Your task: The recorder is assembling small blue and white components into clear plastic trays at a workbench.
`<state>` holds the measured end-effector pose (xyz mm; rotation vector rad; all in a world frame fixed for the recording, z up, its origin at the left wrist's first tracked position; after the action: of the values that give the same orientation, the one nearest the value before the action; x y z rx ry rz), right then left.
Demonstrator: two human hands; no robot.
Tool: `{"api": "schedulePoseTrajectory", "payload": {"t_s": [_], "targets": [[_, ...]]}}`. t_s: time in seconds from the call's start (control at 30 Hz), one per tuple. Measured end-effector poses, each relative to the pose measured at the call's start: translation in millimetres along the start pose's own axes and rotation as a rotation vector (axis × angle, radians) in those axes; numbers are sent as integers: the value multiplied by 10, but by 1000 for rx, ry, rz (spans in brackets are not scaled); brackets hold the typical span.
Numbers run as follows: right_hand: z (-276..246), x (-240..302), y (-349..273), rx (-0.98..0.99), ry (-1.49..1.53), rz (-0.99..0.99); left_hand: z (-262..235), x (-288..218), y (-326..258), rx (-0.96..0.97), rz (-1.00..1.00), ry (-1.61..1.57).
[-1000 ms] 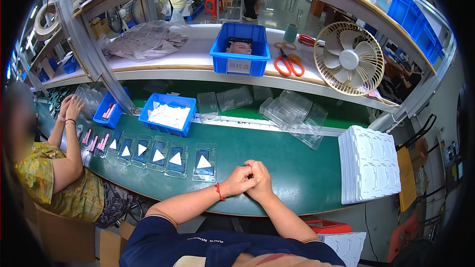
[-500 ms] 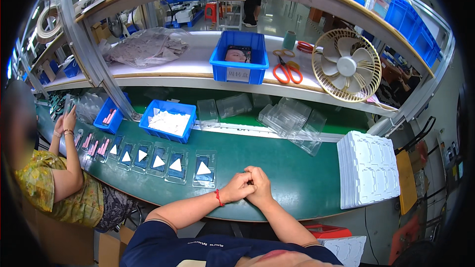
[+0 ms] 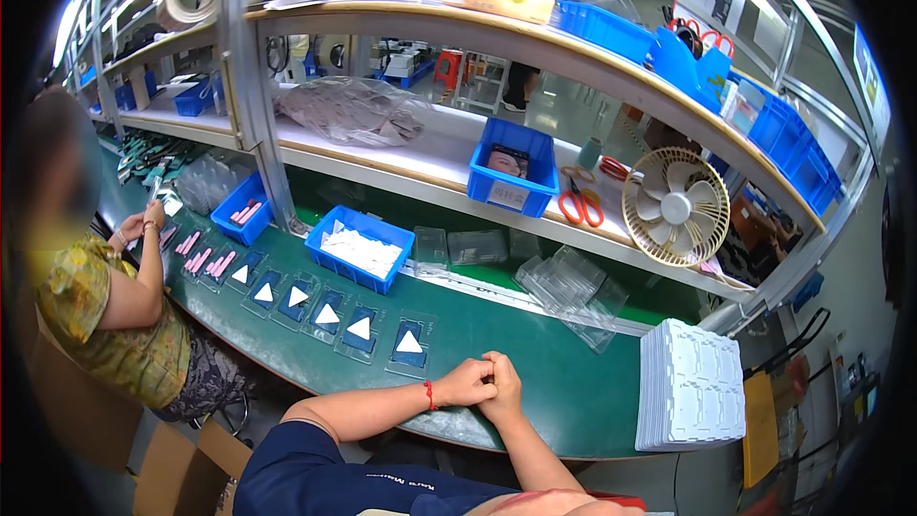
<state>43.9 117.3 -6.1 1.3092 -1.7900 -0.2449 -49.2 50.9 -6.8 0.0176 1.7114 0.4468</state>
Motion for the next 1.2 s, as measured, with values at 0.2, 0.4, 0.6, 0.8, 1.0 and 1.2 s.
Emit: {"api": "schedulePoseTrajectory", "payload": {"t_s": [0.2, 0.4, 0.6, 0.8, 1.0, 1.2], "targets": [[-219, 103, 85, 97, -104, -135, -16, -2, -56, 25, 37, -56], [-1564, -192, 321, 200, -469, -15, 78, -104, -91, 114, 218, 172], [-2730, -1597, 186, -6, -1091, 351, 41, -170, -50, -7, 134, 237], [-2729, -1816, 157, 63, -1157, 587, 5, -98, -52, -57, 107, 273], [-3002, -1828, 317, 45, -941, 711, -82, -54, -31, -32, 25, 230], [-3359, -1432, 451, -163, -1061, 509, -129, 16, -11, -55, -64, 183]]}}
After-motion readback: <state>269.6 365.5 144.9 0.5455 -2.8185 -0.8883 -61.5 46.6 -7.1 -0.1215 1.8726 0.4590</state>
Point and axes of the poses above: each hand's wrist, its own y-axis towards the middle knuckle, its own z-axis out of the palm, x = y × z, the point moved 2 cm from there along y, towards the middle knuckle, and after that the axes turned 8 degrees about -y, right-handed, at the moved point
